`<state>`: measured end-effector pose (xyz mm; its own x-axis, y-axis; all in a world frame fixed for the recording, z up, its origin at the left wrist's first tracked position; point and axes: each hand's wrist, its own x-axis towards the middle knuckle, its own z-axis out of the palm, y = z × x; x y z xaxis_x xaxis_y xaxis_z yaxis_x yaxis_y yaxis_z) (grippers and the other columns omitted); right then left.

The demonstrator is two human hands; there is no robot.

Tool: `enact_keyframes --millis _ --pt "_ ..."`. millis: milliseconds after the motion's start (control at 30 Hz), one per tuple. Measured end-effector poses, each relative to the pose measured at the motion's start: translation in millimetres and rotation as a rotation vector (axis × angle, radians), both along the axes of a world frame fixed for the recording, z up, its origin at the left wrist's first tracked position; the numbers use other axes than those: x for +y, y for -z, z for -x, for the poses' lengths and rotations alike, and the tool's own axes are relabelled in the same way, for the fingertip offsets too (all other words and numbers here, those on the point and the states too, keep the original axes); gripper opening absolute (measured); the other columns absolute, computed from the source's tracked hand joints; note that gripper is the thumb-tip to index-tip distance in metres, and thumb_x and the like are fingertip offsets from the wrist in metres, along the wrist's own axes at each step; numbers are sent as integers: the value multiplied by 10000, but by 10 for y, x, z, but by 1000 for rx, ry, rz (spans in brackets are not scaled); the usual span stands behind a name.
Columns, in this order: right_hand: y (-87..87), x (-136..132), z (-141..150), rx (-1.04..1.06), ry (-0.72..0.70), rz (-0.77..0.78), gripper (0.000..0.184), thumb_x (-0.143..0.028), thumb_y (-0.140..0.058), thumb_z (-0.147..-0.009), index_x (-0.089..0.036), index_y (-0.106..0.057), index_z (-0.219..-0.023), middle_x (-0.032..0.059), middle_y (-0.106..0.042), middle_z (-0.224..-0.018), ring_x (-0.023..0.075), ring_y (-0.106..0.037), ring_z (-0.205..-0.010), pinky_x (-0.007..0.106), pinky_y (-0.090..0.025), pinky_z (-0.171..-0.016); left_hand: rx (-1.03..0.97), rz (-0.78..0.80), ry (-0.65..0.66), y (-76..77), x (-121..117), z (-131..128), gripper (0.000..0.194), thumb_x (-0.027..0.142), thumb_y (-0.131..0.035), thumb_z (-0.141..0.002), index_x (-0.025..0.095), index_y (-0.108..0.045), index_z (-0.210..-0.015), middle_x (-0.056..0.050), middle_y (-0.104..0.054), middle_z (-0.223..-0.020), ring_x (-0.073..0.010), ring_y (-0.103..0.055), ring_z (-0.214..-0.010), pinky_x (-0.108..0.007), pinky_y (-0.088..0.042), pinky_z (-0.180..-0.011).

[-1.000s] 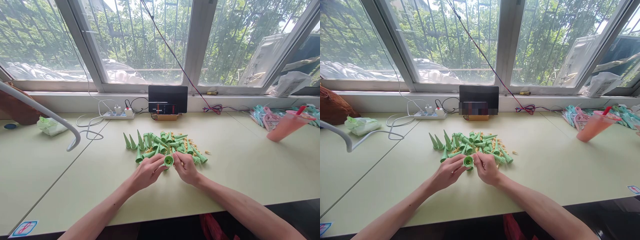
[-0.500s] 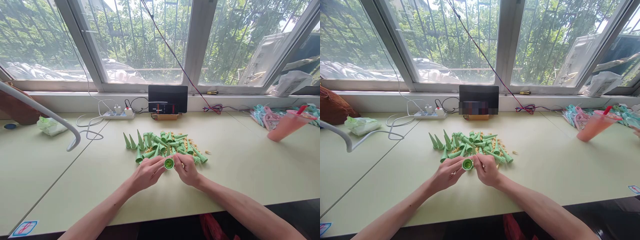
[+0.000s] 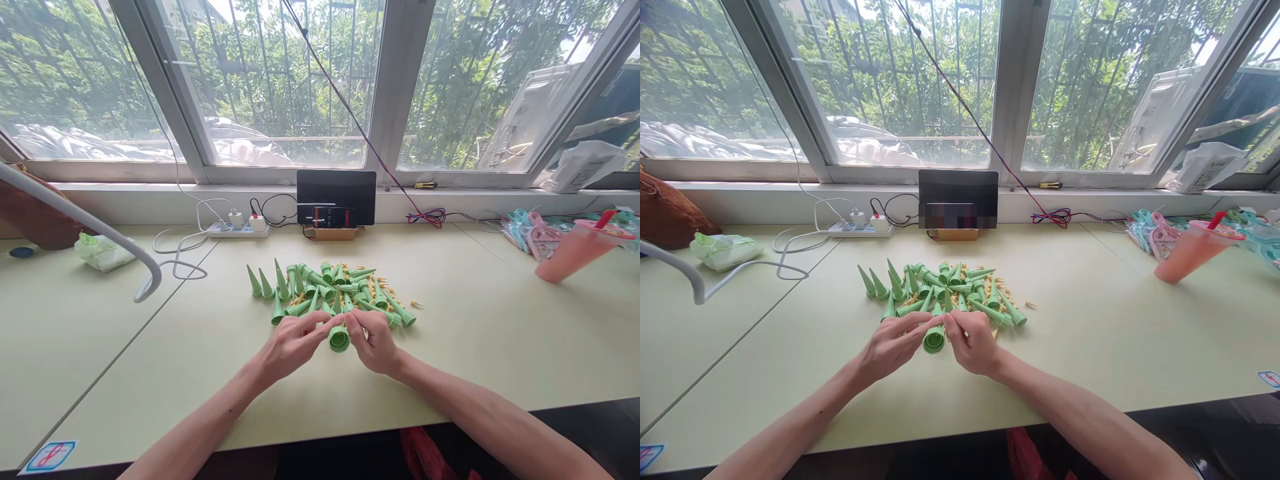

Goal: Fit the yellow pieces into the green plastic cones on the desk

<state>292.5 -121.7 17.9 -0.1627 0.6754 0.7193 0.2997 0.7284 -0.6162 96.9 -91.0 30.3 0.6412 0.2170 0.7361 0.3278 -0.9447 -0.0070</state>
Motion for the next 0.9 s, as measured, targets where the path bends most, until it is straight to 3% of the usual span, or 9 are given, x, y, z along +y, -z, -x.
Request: enact_keyframes --millis 267,633,900 --pt "19 24 -1 3 -4 -27 390 -245 -369 -1011 -210 -323 -625 -61 -307 -522 73 -257 -444 224 -244 -444 7 -88 -29 -16 17 11 499 -25 -423 -915 229 -541 -1328 -27 -646 -924 -42 -408 -512 -196 -330 -493" --pt "21 7 7 0 -3 -4 380 -207 -381 -988 -210 -278 -622 -64 -268 -516 73 -236 -443 233 -224 -446 7 -109 27 -20 17 3 465 -33 -462 -895 166 -554 -1305 -31 -658 -861 -47 -433 -485 -212 -310 -463" --pt "-8 -31 5 -9 19 -58 377 -181 -384 -968 -212 -233 -624 -63 -225 -524 80 -209 -452 244 -210 -455 -41 -119 75 -11 -27 -40 423 113 -467 -971 203 -505 -1383 -19 -665 -777 -75 -579 -520 -184 -444 -481"
